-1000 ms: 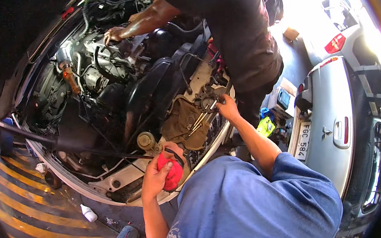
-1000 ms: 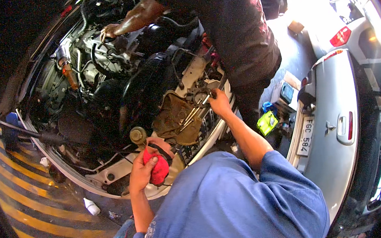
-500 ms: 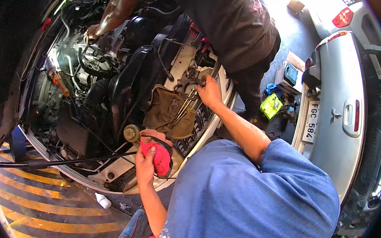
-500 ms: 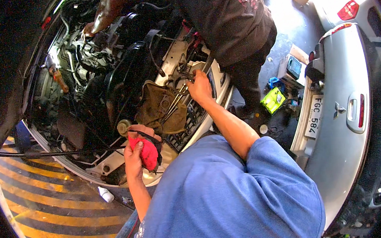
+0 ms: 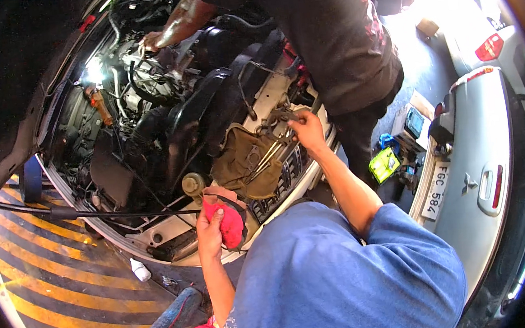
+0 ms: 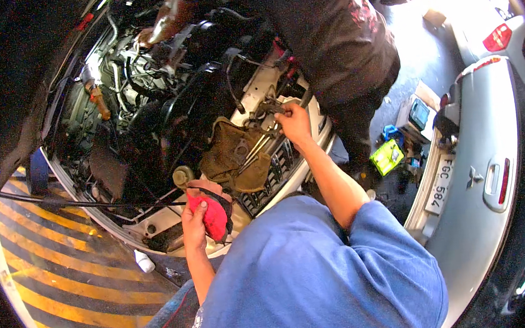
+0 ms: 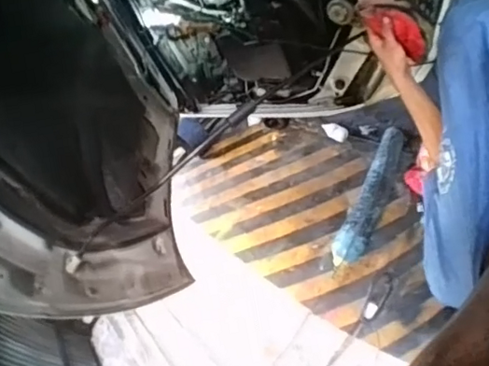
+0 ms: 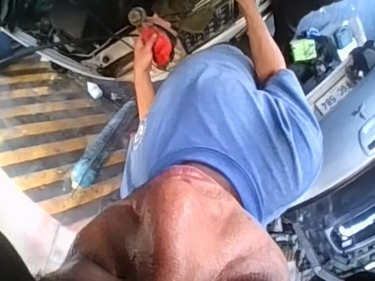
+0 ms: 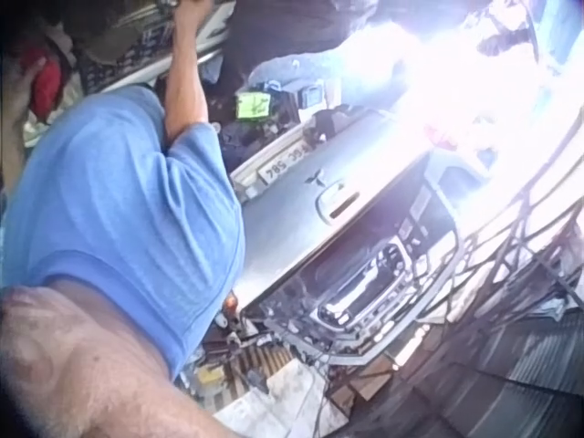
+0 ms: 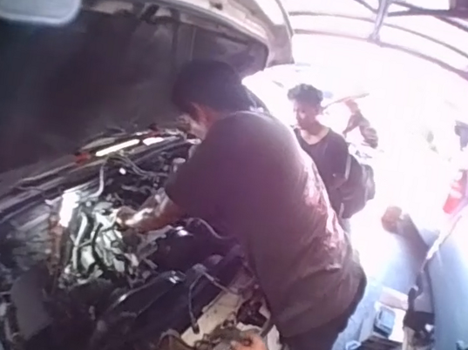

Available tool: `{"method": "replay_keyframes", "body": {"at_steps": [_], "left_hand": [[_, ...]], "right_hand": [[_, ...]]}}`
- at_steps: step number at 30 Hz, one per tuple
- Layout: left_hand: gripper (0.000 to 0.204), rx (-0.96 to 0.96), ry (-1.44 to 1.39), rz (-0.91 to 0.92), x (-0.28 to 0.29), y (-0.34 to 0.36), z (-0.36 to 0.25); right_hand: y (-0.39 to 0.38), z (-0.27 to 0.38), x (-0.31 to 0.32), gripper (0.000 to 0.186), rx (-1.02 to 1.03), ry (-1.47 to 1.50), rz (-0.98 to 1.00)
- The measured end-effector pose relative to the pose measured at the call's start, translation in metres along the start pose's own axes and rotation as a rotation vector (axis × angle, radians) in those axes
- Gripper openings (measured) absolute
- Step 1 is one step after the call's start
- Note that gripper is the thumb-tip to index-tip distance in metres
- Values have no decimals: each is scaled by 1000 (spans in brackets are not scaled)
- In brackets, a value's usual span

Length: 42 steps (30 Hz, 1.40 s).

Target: The recorder and others are working on components within a car's engine bay.

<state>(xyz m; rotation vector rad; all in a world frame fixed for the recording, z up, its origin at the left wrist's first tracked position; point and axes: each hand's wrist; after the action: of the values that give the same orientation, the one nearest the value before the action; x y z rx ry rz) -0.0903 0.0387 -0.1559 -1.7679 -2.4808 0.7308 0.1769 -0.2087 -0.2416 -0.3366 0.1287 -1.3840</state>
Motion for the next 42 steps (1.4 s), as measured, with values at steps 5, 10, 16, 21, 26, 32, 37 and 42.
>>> {"method": "replay_keyframes", "body": {"at_steps": [5, 10, 16, 21, 26, 32, 37, 42], "left_hand": [[26, -1, 32, 34, -3, 3, -3], [24, -27, 48, 40, -2, 8, -9], [22, -8, 76, 25, 5, 12, -3], [24, 18, 84, 44, 4, 17, 2], [23, 27, 50, 44, 1, 16, -3], [23, 20, 14, 38, -5, 16, -1], [24, 20, -1, 48, -1, 19, 0], [29, 25, 87, 72, -7, 23, 1]], "right_hand": [[6, 6, 0, 27, -63, 447, 82], [4, 18, 10, 23, -132, 395, 160], [14, 23, 22, 26, -123, 364, 235], [21, 14, -7, 34, -198, 575, 209], [16, 14, -9, 36, -136, 312, 197], [20, 9, -3, 32, -155, 332, 155], [8, 7, 33, 27, -227, 372, 183], [-11, 2, 85, 12, -252, 266, 126]]}}
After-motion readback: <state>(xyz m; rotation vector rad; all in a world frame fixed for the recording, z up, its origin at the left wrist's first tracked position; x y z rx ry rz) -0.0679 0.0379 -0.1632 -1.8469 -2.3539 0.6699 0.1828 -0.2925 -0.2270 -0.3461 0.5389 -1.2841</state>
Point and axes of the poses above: each hand's wrist, its own y-axis towards the middle knuckle, its own x-axis out of the back of the hand, z = x × y, and after that the axes turned 9 degrees about z, right-handed
